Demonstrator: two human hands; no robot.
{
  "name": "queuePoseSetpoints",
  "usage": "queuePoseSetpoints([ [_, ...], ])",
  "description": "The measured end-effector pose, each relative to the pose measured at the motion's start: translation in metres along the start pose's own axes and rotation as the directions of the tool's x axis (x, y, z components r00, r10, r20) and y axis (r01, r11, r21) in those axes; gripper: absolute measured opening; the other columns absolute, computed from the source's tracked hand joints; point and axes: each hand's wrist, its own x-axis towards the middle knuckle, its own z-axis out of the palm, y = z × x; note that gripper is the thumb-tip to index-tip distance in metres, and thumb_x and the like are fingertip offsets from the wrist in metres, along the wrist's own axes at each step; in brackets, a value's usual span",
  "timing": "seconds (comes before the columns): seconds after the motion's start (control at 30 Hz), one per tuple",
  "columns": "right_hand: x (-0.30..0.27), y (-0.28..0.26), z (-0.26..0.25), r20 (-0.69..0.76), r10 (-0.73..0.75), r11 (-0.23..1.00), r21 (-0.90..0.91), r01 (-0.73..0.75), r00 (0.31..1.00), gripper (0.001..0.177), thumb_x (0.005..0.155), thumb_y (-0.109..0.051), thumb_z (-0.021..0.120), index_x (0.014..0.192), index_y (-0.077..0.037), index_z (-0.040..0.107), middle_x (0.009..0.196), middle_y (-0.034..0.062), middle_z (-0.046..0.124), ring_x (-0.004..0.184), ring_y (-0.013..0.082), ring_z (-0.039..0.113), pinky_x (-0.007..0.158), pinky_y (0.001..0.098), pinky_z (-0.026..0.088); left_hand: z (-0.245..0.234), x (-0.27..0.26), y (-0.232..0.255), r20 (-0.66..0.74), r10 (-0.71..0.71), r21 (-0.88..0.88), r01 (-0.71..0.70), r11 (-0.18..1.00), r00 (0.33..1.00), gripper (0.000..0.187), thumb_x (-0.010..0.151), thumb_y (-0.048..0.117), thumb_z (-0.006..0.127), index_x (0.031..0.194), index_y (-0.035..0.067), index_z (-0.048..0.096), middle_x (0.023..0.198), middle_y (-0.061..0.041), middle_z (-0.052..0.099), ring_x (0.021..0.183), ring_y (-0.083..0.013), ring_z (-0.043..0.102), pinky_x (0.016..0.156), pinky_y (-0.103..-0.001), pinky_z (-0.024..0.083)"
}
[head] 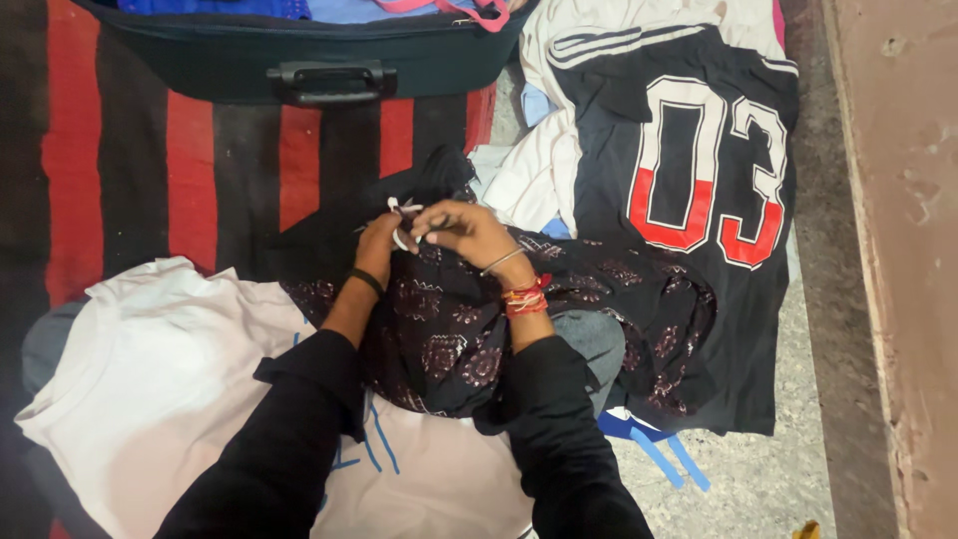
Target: The person folds clothes including a white shirt, a black patterned top, and a jersey, then places them into a suitcase.
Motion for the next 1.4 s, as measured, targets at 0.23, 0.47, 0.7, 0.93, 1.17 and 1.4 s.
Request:
queuePoseSetpoints([
  [0.23,-0.001,0.009,0.006,0.219,0.180,0.934,-0.345,-0.096,0.959,0.022,0.084,0.003,0.071,0.105,-0.002,0.077,0.096,0.0089,0.080,0.093,0.0169,0.077,0.088,0.0291,0.059,0.003,-0.006,0.012,0.015,-0.017,0.139,0.014,0.990,1.000,0.031,0.102,0.028,0.056,0.111,0.006,0.075,0.076,-0.004,0.071,0.075,-0.0127,0.062,0.072,-0.026,0.046],
  [0.47,0.002,0.042,-0.010,-0.159,0.128,0.758,-0.621,-0.200,0.979,0.023,0.083,0.003,0.069,0.104,-0.006,0.077,0.090,0.0103,0.079,0.085,0.0203,0.078,0.079,0.0302,0.060,-0.003,0.001,-0.001,0.078,-0.029,0.097,0.021,0.995,0.997,0.026,0.096,0.017,0.062,0.116,0.003,0.069,0.097,-0.007,0.080,0.089,-0.0109,0.066,0.077,-0.026,0.040],
  [0.7,0.004,0.017,-0.002,-0.348,-0.034,0.803,-0.567,-0.181,0.937,0.036,0.085,0.003,0.065,0.120,-0.006,0.067,0.101,0.0115,0.078,0.094,0.0267,0.076,0.083,0.0331,0.057,0.003,0.004,0.009,0.026,-0.138,0.053,0.137,0.989,0.990,0.047,0.095,0.039,0.046,0.122,0.010,0.071,0.109,0.000,0.079,0.103,-0.0084,0.070,0.082,-0.022,0.041],
  [0.93,0.005,0.007,0.000,-0.413,-0.193,0.807,-0.583,-0.096,0.890,0.019,0.093,-0.004,0.071,0.112,-0.004,0.072,0.105,0.0124,0.079,0.099,0.0266,0.076,0.088,0.0332,0.057,0.011,-0.004,0.011,-0.038,-0.027,0.115,0.031,0.993,0.999,0.043,0.091,0.018,0.052,0.125,0.003,0.073,0.111,-0.008,0.077,0.104,-0.0162,0.070,0.091,-0.026,0.050],
  [1.17,0.007,0.001,-0.004,-0.600,-0.099,0.989,0.027,0.145,0.794,0.023,0.099,-0.004,0.070,0.122,-0.001,0.073,0.109,0.0044,0.071,0.094,0.0133,0.068,0.084,0.0282,0.060,0.013,-0.007,0.022,0.085,-0.011,0.034,0.008,0.999,0.996,0.036,0.093,0.007,0.062,0.127,-0.002,0.066,0.115,-0.013,0.077,0.108,-0.0181,0.073,0.100,-0.025,0.052],
  [1.4,0.009,0.013,-0.006,-0.541,-0.059,0.968,0.173,0.180,0.839,0.019,0.088,0.004,0.075,0.104,-0.002,0.067,0.099,0.0082,0.072,0.086,0.0135,0.072,0.076,0.0268,0.063,0.022,-0.020,0.040,0.086,-0.008,0.165,-0.006,0.986,0.996,0.038,0.094,0.011,0.065,0.130,-0.002,0.065,0.107,-0.013,0.079,0.105,-0.0176,0.074,0.099,-0.025,0.052],
])
